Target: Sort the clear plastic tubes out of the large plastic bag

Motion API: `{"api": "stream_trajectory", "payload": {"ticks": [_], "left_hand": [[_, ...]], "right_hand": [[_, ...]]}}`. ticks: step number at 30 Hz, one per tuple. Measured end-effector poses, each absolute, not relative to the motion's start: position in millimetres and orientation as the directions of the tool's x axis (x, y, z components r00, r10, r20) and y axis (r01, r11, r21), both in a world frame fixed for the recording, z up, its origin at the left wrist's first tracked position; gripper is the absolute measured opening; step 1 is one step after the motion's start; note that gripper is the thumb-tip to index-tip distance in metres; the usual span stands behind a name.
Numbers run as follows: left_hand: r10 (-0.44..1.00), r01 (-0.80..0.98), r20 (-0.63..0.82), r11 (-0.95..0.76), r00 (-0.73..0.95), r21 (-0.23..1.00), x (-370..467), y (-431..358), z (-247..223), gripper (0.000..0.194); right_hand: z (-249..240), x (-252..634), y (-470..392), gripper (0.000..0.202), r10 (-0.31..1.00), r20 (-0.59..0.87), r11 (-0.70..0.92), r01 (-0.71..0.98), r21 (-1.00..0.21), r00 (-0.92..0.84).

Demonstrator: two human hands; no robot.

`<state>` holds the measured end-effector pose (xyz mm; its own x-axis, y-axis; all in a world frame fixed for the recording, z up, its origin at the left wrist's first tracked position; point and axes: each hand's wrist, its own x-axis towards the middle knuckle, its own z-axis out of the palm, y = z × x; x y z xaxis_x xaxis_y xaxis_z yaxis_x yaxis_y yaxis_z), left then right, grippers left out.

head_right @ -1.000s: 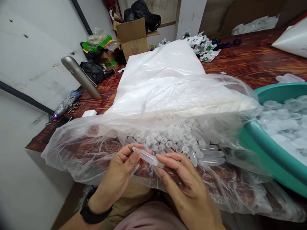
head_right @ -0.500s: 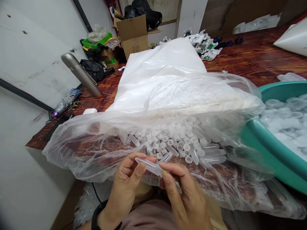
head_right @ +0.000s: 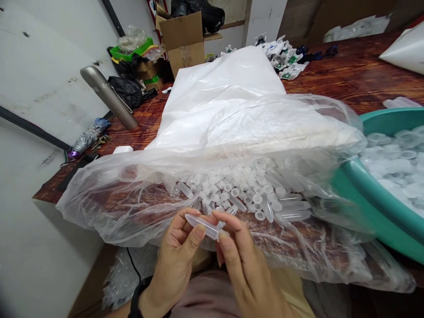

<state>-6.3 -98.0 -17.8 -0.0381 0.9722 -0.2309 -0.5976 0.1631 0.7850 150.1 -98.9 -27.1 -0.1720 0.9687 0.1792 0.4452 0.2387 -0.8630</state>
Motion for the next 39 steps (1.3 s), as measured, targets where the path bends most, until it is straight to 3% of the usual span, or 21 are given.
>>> {"api": "stream_trajectory", "payload": {"ticks": [2, 17, 19, 22, 27, 31, 33, 36, 38, 39], "left_hand": [[0.971, -0.6, -0.237, 0.173, -0.028, 0.781, -6.9, -99.1, -18.5, 0.03], [0.963, -0.608, -0.267, 0.222, 0.017, 0.762, -9.5, -99.8, -19.2, 0.03], [0.967, -0.593, -0.253, 0.229, 0.045, 0.772, -9.9, -101.2, -18.8, 0.03], [0.972, -0.575, -0.229, 0.214, 0.048, 0.789, -11.4, -102.0, -17.9, 0.029], [0.962, -0.581, -0.273, 0.214, -0.015, 0.786, -11.5, -101.8, -19.5, 0.031], [0.962, -0.563, -0.272, 0.237, 0.023, 0.792, -12.2, -100.7, -18.0, 0.034], [0.97, -0.536, -0.245, 0.208, 0.003, 0.818, -21.1, -95.0, -13.3, 0.031], [0.989, -0.354, -0.147, 0.13, -0.022, 0.926, -49.8, -76.8, -2.5, 0.022], [0.998, 0.027, -0.039, 0.038, 0.048, 0.999, -73.4, -60.3, 4.1, 0.013], [0.993, 0.285, 0.022, -0.054, 0.114, 0.957, -84.1, -51.7, 6.2, 0.012]], "right_hand": [[-29.5, 150.2, -99.4, 0.039, 0.976, 0.144, 0.202, 0.421, -0.885, -0.165], [-40.8, 156.0, -101.9, 0.044, 0.938, 0.255, 0.334, 0.417, -0.845, -0.235], [-39.1, 156.2, -101.3, 0.035, 0.959, 0.168, 0.247, 0.377, -0.893, -0.23], [-37.3, 158.7, -101.9, 0.038, 0.968, -0.042, 0.043, 0.33, -0.943, -0.246], [-36.0, 155.2, -107.7, 0.037, 0.932, 0.285, 0.354, 0.387, -0.851, -0.226], [-27.5, 154.1, -106.5, 0.034, 0.953, 0.093, 0.191, 0.33, -0.925, -0.29], [-26.8, 164.2, -98.4, 0.034, 0.941, 0.05, 0.19, 0.398, -0.898, -0.335], [-38.7, 191.8, -78.4, 0.031, 0.915, 0.256, 0.398, 0.593, -0.699, -0.313], [-53.3, 210.5, -65.7, 0.04, 0.895, 0.355, 0.431, 0.732, -0.528, -0.271], [-61.0, 217.8, -60.9, 0.045, 0.883, 0.383, 0.436, 0.779, -0.451, -0.272]]}}
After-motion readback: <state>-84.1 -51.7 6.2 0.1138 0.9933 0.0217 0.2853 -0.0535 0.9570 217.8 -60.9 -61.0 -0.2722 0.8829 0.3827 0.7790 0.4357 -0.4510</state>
